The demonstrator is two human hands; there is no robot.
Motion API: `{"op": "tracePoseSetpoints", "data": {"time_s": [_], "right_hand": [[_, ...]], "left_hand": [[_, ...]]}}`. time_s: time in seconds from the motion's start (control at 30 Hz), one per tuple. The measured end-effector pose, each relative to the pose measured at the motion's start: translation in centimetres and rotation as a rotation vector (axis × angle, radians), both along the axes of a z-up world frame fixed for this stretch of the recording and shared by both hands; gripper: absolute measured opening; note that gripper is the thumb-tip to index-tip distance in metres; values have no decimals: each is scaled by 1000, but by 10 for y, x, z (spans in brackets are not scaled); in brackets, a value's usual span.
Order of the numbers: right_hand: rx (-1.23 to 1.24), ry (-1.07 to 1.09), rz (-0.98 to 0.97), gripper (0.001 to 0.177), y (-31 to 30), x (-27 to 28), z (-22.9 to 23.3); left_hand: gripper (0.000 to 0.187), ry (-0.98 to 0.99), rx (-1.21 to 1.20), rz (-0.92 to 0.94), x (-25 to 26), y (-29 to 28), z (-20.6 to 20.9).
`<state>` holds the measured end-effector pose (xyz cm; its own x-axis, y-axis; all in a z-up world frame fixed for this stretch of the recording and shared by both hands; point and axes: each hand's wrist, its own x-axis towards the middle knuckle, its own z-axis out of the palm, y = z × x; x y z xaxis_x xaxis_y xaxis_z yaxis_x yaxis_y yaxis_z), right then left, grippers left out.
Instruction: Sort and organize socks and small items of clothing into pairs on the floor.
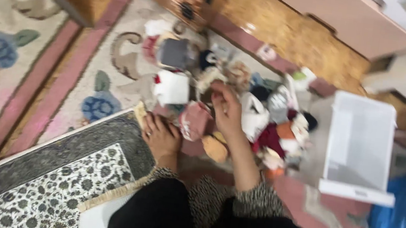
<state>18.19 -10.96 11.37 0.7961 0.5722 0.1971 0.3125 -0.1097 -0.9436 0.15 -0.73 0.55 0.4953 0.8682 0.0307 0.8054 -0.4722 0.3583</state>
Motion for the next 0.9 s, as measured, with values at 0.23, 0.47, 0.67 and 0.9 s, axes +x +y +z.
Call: {"op": "tracePoseSetpoints", "data": {"time_s": [0.23,0.47,0.67,0.9], "right_hand": [[-57,137,-484,20,-215,-37,-41],[118,204,-739,17,-257,-24,-87],[123,310,-678,19,-258,-13,-105],[78,323,-576,23,-239,-14,-74]], "left_hand": [[36,-464,-27,137,25,-18,8],[34,-867,-389,-157,106,-128,103],[66,-363,-56,-749,134,-173,78],[26,-134,-334,-488,147,-165,78]]}}
